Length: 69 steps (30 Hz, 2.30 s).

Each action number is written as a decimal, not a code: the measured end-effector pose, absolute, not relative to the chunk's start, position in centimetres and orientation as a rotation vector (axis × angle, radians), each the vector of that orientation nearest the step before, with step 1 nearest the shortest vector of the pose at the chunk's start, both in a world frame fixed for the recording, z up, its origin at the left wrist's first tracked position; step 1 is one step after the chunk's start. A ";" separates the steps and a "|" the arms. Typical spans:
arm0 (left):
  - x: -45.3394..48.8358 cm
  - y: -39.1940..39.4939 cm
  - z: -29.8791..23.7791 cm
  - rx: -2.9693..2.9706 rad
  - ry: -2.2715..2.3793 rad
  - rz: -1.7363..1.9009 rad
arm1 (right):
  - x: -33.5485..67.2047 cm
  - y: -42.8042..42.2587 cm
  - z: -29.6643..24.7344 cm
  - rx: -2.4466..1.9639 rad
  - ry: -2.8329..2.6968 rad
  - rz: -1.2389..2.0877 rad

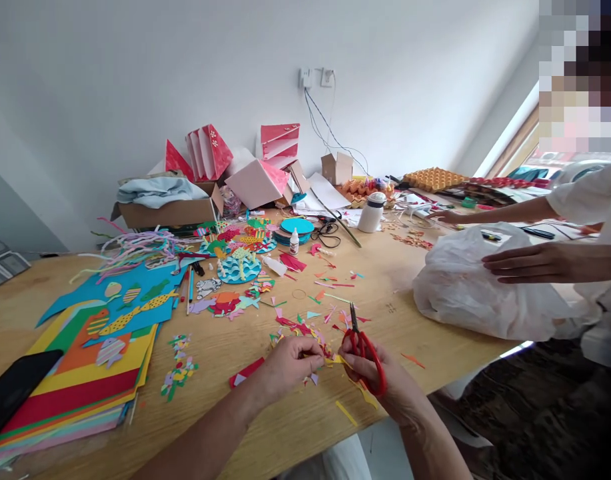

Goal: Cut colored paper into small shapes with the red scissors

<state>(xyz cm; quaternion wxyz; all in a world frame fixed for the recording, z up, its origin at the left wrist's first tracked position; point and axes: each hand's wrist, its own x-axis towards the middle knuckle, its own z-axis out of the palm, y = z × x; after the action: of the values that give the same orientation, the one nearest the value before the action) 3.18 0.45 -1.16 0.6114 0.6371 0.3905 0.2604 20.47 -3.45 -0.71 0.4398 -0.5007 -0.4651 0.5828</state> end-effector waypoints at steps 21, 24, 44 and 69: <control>2.3 -1.4 -0.2 1.090 0.856 0.654 | 18.3 -8.7 -4.1 -1.625 -1.653 1.090; 2.4 -1.5 -0.3 1.116 0.876 0.662 | 18.4 -8.7 -5.0 -1.623 -1.614 1.096; 2.6 -1.1 -1.9 1.096 0.963 0.660 | 18.4 -8.4 -4.8 -1.705 -1.493 1.185; 2.4 -1.1 -0.8 1.119 0.920 0.672 | 17.6 -7.3 -3.7 -1.732 -1.696 1.017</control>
<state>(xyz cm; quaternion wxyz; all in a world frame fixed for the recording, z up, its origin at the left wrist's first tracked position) 2.39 -1.09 -0.79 0.6980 0.5017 0.4125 0.3016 17.57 -7.32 -3.74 0.2536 -0.6373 -0.6241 0.3742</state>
